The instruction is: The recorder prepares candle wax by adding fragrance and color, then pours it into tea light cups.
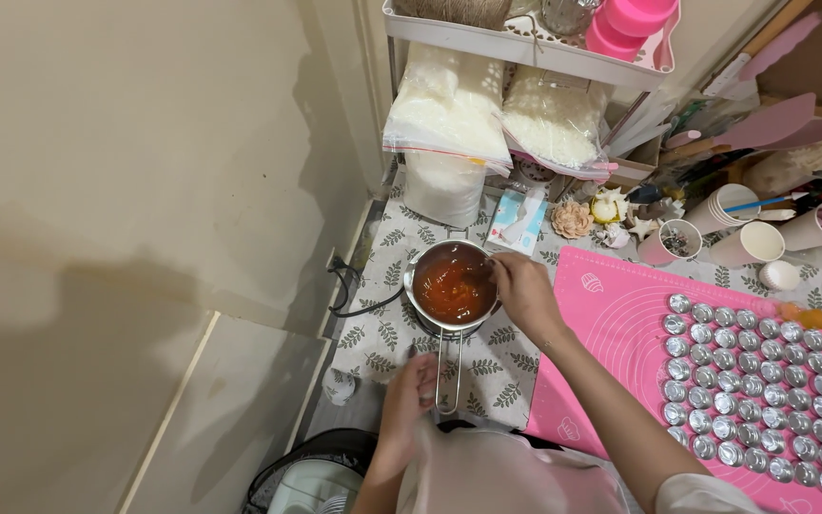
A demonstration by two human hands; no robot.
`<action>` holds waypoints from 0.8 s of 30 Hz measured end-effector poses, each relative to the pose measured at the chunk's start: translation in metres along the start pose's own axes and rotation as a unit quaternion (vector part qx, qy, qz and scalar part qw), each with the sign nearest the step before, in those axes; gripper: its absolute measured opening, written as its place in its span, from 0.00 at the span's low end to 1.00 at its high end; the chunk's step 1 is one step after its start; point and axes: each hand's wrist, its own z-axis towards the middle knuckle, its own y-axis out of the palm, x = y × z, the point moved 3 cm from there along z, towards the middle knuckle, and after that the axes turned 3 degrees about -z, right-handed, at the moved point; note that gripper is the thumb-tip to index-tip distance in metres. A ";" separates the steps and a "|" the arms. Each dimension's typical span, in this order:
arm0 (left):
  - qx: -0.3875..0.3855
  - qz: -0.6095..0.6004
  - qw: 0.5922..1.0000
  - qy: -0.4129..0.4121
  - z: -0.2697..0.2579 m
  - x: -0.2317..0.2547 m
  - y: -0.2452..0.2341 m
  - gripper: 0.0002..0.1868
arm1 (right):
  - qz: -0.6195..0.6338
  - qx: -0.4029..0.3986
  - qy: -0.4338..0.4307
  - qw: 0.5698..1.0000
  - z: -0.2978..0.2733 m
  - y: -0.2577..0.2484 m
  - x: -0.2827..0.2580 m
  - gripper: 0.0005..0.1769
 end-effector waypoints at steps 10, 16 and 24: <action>-0.100 0.085 0.988 0.080 0.013 -0.030 0.022 0.18 | -0.024 -0.011 -0.011 1.000 -0.002 -0.005 0.003 0.13; -0.071 0.099 0.986 0.112 0.023 -0.041 0.022 0.15 | 0.020 -0.025 -0.018 0.999 -0.011 -0.004 -0.005 0.14; -0.059 0.104 0.986 0.115 0.011 -0.036 0.030 0.17 | 0.021 0.004 -0.034 0.999 -0.013 -0.007 0.003 0.13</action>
